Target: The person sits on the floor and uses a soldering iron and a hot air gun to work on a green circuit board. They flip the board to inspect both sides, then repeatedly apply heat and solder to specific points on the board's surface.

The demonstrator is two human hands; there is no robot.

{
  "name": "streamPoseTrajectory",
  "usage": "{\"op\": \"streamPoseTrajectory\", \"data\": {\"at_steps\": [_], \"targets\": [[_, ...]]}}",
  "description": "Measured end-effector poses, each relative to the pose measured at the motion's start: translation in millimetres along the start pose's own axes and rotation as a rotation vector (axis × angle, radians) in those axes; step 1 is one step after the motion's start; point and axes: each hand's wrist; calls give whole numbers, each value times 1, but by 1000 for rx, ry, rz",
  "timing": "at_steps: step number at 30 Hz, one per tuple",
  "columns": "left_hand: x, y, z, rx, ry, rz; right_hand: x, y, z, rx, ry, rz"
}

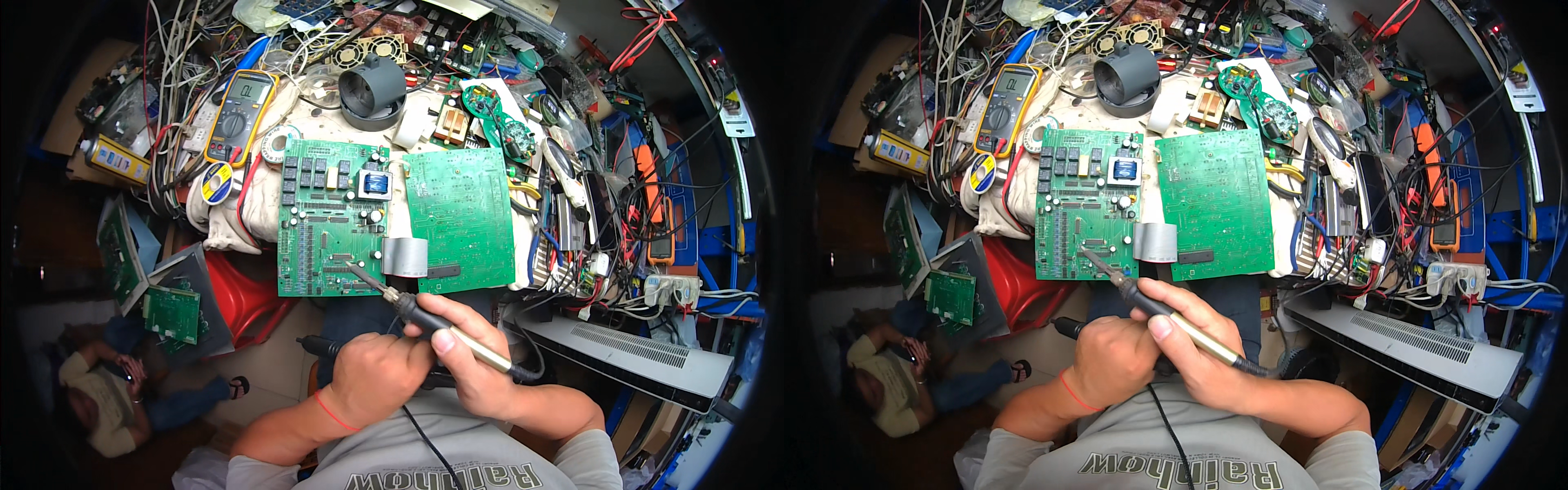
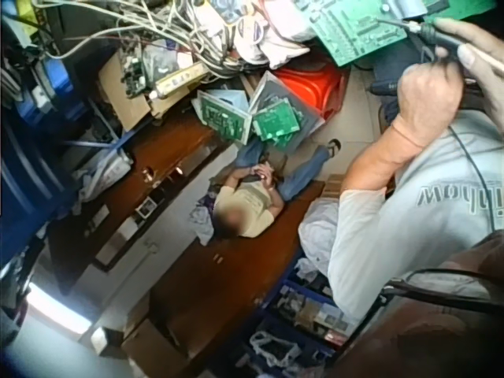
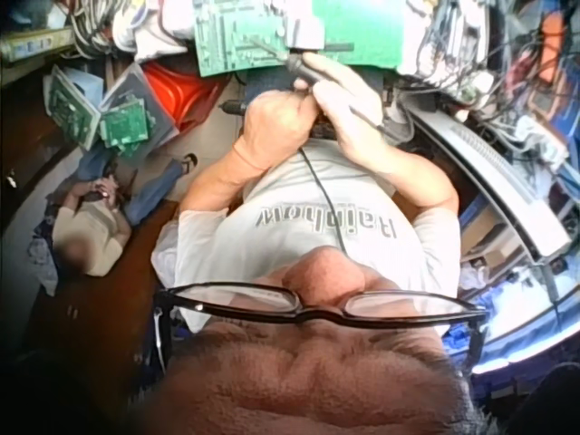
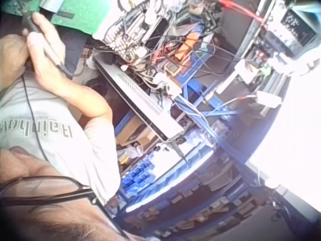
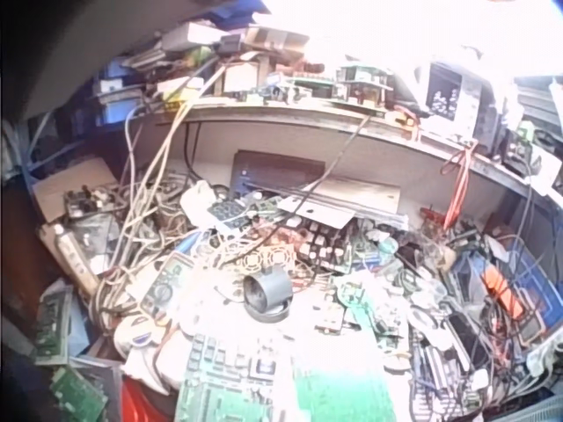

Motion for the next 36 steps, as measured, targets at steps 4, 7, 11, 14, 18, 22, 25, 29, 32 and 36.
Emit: {"op": "streamPoseTrajectory", "data": {"at_steps": [4, 7, 11, 14, 18, 22, 25, 29, 32, 36], "targets": [[17, -15, 31, 167, -56, -62, 37, 30, -14, 284, -29, -223], [37, -16, 36, 348, -284, -280, 66, 53, -35, 315, -202, -451], [52, 10, 40, 226, -989, -760, 81, 74, -68, 488, -561, -448], [56, 43, 49, 29, -1079, -917, 80, 81, -83, 509, -635, -488], [47, 92, 74, -186, -1307, -1014, 79, 86, -87, 584, -801, -461], [26, 125, 91, -176, -1378, -1083, 80, 89, -87, 620, -809, -454], [13, 138, 97, -133, -1353, -1122, 80, 90, -87, 618, -814, -442], [5, 145, 102, -123, -1258, -1133, 81, 91, -87, 613, -834, -439], [2, 147, 106, -99, -1264, -1154, 80, 91, -86, 614, -831, -442], [2, 147, 108, -75, -1246, -1164, 80, 91, -87, 631, -843, -443]]}}
Point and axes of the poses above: each hand's wrist, its own y-axis towards the middle knuckle, its own x-axis out of the back of the hand, z = x × y, and after that the axes turned 11 degrees about -y, right-handed
